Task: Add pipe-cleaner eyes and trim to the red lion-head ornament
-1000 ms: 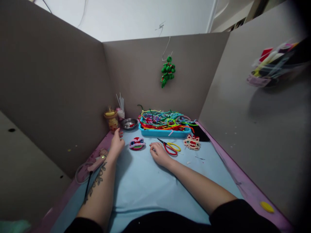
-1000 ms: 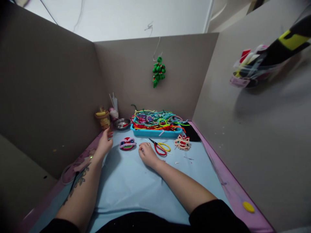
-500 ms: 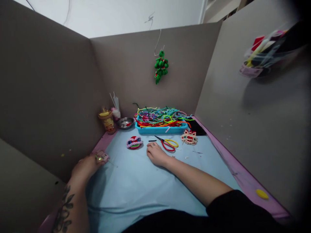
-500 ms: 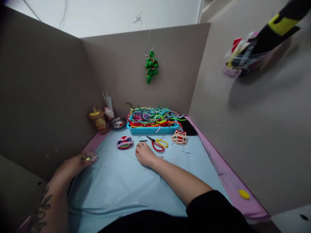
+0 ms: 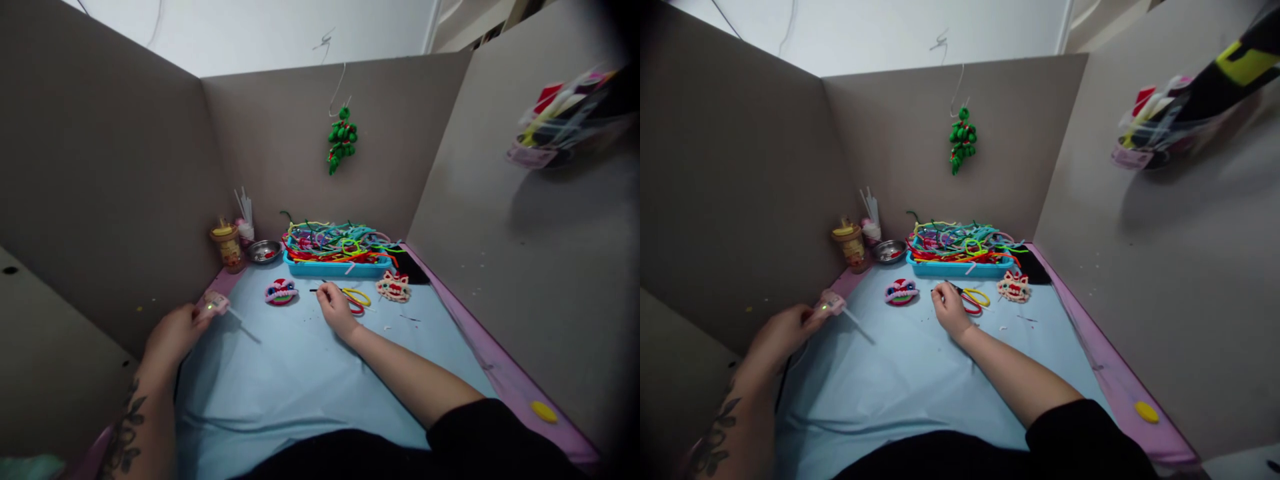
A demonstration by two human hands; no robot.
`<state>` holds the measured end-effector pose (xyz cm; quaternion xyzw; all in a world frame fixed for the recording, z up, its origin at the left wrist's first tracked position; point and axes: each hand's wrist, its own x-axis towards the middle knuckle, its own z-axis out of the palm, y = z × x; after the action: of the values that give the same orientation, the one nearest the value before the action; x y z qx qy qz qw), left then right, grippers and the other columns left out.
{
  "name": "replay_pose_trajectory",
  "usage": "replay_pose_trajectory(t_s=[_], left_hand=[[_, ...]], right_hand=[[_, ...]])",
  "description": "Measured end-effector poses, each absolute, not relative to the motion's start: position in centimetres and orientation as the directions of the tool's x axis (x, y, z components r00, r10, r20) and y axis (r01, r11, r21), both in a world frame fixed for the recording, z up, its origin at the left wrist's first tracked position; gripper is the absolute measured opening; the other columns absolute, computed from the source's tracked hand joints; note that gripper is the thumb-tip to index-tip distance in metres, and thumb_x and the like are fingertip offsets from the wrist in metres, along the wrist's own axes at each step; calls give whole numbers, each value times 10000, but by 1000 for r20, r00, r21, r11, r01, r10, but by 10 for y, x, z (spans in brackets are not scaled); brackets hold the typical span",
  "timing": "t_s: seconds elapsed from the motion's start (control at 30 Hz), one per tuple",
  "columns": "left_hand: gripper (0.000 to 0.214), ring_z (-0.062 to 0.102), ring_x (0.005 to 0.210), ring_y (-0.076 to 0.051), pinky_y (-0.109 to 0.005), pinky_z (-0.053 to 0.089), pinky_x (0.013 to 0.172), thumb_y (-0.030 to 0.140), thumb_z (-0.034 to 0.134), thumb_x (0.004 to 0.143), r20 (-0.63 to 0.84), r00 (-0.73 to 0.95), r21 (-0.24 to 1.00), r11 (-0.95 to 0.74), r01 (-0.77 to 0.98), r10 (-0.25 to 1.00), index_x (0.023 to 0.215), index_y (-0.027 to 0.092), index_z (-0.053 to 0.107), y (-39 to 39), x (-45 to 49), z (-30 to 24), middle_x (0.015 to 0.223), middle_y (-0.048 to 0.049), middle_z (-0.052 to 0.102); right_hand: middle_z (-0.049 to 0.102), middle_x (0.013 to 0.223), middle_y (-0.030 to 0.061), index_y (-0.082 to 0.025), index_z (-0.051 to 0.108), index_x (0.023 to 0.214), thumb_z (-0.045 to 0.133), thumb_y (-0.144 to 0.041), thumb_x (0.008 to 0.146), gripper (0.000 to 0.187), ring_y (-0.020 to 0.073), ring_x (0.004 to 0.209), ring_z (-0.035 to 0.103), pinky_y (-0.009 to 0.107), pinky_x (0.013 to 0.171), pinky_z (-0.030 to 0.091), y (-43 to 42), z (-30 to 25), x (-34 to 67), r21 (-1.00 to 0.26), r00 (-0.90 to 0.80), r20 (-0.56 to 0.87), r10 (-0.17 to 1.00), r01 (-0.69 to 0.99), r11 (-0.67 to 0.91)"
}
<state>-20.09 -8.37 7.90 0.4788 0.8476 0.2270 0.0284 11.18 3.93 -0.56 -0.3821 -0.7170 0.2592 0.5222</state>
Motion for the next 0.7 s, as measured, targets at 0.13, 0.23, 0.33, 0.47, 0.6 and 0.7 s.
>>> replay_pose_trajectory(t_s=[0.13,0.23,0.33,0.47,0.6,0.7], left_hand=[[392,598,729,-175,-230,418,605,568,511,762,338,-435,551,200,811,834,906,207,563,-85,-170,96,812,-24,653],[380,583,659,-171,-245,418,587,548,540,746,406,-415,573,127,809,814,921,212,517,-82,-120,100,772,-11,623],[323,581,622,-190,-272,407,578,503,573,745,289,-287,616,52,786,913,908,230,518,-77,-63,89,715,-24,610],[181,610,767,-215,-296,432,674,335,607,747,280,-68,735,-168,657,958,887,239,544,-60,-27,66,874,-87,643],[158,624,859,-205,-306,456,760,291,512,816,275,-112,840,-182,511,955,939,193,517,-25,-57,52,940,-102,650],[220,608,959,-286,-390,428,822,205,507,797,227,-361,651,135,747,904,1012,160,520,1,-98,46,1017,-162,640]], right_hand=[[522,693,9,-192,552,740,492,-353,843,201,150,662,473,273,627,379,24,1,106,-842,-269,466,843,159,516],[599,782,29,-197,618,894,554,-438,808,264,158,714,534,276,645,418,4,9,93,-931,-537,331,775,-54,361],[629,954,62,-226,559,1108,579,-556,760,480,195,877,588,303,694,461,-17,17,76,-931,-626,279,728,-363,44],[661,822,51,-194,575,942,630,-523,722,400,201,803,632,287,625,489,-20,21,66,-791,-403,-6,915,-558,-251],[656,700,21,-181,544,897,754,-324,597,394,186,657,639,265,532,478,7,18,76,-761,-211,-144,967,-601,-244],[654,719,12,-177,544,892,780,-244,527,440,168,618,633,241,497,450,24,12,81,-818,-116,-145,983,-544,-185]])
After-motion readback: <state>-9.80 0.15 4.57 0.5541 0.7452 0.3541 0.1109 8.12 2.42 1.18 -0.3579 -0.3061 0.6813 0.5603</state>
